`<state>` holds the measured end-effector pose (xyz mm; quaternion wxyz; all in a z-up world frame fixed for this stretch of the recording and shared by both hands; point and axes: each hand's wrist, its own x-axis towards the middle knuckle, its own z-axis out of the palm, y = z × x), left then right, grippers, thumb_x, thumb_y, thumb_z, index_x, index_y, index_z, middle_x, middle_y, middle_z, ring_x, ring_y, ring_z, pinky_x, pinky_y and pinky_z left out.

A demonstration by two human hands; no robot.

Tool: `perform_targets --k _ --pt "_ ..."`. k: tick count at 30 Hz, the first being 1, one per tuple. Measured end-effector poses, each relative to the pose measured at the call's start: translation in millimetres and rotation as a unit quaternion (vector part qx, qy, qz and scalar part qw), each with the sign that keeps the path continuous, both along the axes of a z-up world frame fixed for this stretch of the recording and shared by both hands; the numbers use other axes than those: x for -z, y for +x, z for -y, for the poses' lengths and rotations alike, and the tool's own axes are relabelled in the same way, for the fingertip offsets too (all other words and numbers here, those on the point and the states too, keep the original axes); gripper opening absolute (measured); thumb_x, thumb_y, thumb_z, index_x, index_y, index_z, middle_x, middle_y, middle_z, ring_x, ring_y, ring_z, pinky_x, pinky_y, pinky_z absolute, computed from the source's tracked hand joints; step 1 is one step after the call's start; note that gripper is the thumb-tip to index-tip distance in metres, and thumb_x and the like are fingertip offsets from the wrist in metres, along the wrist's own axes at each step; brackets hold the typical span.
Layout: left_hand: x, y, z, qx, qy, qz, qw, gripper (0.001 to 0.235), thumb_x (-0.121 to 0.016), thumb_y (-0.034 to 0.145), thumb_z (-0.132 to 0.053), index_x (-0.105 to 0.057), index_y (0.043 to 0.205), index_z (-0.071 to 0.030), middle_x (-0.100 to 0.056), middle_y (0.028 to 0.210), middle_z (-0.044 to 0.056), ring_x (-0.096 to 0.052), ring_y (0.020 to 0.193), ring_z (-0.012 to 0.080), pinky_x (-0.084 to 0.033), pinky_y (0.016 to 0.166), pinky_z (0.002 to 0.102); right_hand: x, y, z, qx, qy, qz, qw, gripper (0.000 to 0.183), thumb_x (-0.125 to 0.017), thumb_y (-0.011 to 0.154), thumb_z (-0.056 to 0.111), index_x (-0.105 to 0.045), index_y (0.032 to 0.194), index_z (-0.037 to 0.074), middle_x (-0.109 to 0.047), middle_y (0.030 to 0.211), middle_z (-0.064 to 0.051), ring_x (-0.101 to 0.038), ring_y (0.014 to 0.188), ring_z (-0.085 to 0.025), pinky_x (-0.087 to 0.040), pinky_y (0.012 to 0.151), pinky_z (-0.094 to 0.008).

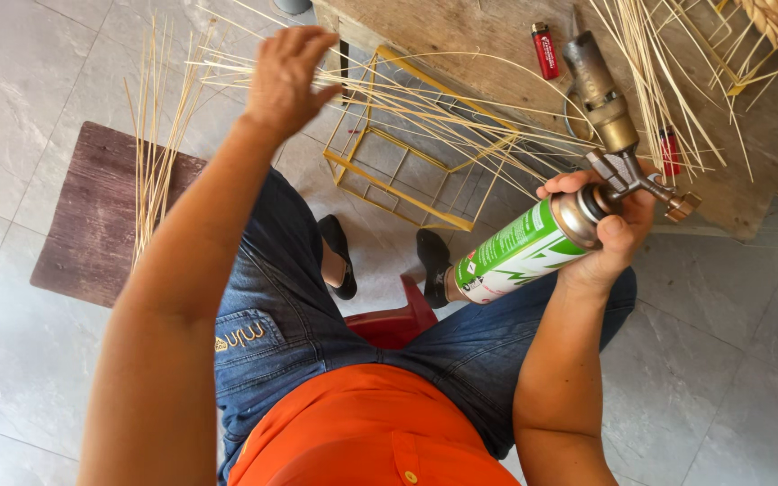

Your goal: The person uses a handheld blowtorch to heat thin bamboo sticks one at a time. They pick up each stick, pass it through the flame, and place it on a nearby table. The process is repeated continuously throughout the clip.

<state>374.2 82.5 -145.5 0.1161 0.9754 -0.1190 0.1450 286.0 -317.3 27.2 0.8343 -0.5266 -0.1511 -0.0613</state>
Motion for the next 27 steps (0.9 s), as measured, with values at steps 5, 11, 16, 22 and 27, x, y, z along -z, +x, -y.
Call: perform_targets --k 5,11,16,22,27 --pt "-24.2 34.5 90.8 -0.010 0.016 -0.227 0.974 0.138 -0.079 0.063 -0.077 -0.006 0.158 -0.008 -0.019 0.166 0.015 -0.012 0.151 0.0330 -0.013 0.118 0.058 -3.3 0.2 -1.1 -0.005 -0.017 0.002 1.000 0.062 -0.077 0.089 0.033 -0.051 0.134 -0.001 -0.071 0.098 -0.021 -0.072 0.087 -0.031 -0.063 0.082 -0.045" --pt "-2.7 26.1 128.6 0.053 0.055 -0.127 0.989 0.132 -0.081 0.063 -0.068 -0.013 0.157 -0.006 -0.034 0.158 0.018 -0.022 0.149 0.0317 -0.010 0.118 0.059 -0.6 1.9 15.1 0.002 -0.012 -0.006 1.000 0.060 -0.077 0.090 0.032 -0.054 0.129 -0.008 -0.071 0.098 -0.023 -0.071 0.087 -0.032 -0.062 0.082 -0.045" --pt "21.9 12.5 120.5 0.098 0.031 -0.015 0.995 0.031 -0.075 0.098 -0.024 -0.068 0.128 -0.023 -0.061 0.125 0.002 -0.049 0.138 0.0232 -0.019 0.130 0.056 3.0 0.9 19.4 0.005 0.009 0.007 1.000 0.059 -0.076 0.091 0.030 -0.051 0.133 -0.003 -0.071 0.100 -0.023 -0.072 0.088 -0.032 -0.062 0.082 -0.046" --pt "23.7 17.3 127.1 0.025 0.072 0.081 0.994 0.026 -0.071 0.087 -0.016 -0.076 0.109 -0.029 -0.060 0.120 0.003 -0.051 0.123 0.0248 -0.034 0.110 0.054 -0.2 -2.5 12.2 0.001 0.005 0.003 1.000 0.062 -0.076 0.091 0.030 -0.049 0.137 -0.001 -0.070 0.100 -0.023 -0.071 0.089 -0.032 -0.061 0.081 -0.046" --pt "28.5 19.6 140.8 0.002 0.058 -0.004 0.998 0.048 -0.065 0.090 -0.009 -0.065 0.135 -0.025 -0.057 0.123 0.011 -0.050 0.114 0.0273 -0.044 0.092 0.043 -4.0 -3.0 7.6 -0.002 -0.009 0.002 1.000 0.058 -0.076 0.092 0.032 -0.052 0.131 -0.003 -0.070 0.100 -0.022 -0.070 0.088 -0.032 -0.061 0.082 -0.045"
